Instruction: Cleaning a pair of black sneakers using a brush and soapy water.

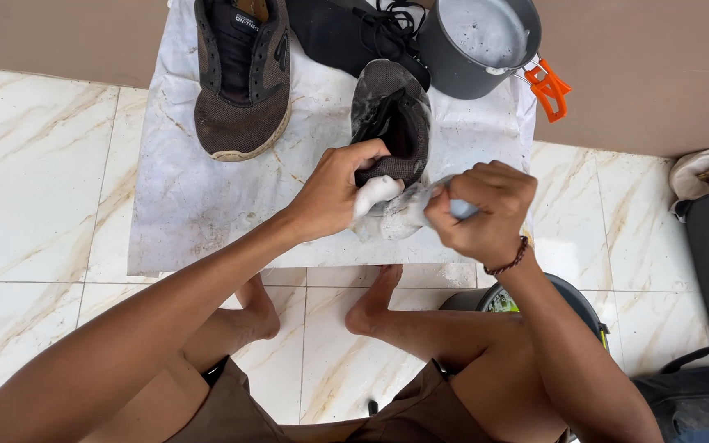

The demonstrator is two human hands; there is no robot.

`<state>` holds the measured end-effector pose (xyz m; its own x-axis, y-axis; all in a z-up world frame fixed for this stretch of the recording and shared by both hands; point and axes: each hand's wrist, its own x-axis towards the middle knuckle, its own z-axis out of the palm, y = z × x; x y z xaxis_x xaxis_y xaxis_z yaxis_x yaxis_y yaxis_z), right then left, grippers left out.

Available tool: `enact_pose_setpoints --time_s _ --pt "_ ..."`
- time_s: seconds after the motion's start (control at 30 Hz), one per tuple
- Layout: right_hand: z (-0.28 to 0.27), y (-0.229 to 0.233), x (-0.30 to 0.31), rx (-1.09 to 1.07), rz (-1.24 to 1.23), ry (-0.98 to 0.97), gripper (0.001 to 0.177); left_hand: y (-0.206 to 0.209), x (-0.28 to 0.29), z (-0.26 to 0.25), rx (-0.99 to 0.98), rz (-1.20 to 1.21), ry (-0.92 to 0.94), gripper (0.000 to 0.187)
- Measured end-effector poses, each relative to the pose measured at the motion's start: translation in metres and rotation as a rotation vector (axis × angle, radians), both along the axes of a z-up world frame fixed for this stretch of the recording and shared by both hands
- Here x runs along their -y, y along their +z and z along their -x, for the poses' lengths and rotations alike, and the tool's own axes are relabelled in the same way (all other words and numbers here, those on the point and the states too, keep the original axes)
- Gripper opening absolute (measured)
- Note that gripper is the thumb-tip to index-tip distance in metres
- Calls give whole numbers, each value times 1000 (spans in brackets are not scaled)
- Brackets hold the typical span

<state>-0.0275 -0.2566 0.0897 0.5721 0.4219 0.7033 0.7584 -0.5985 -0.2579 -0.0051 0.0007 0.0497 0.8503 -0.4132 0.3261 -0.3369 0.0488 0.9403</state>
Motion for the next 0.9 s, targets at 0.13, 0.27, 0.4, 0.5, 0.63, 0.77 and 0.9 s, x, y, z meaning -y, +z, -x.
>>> enact_pose_setpoints --time_s 0.13,0.27,0.4,0.5,0.63,0.77,0.9 --pt "9 -3 -18 -2 -21 -7 41 -1 4 1 -2 -3 0 4" --pt "47 -14 -80 129 85 97 30 -9 13 11 -14 -20 75 5" --pt "54 -21 -87 238 123 121 28 -5 12 10 41 -14 104 3" --pt "24 0 -47 120 20 36 32 -10 20 10 -38 35 119 3" --pt "6 0 -17 140 -32 -34 40 -19 29 5 -78 56 143 7" --pt "45 -19 -69 239 102 84 28 -13 32 6 -35 35 169 5" --pt "51 -52 -86 401 214 150 27 -6 31 -1 -43 62 194 4"
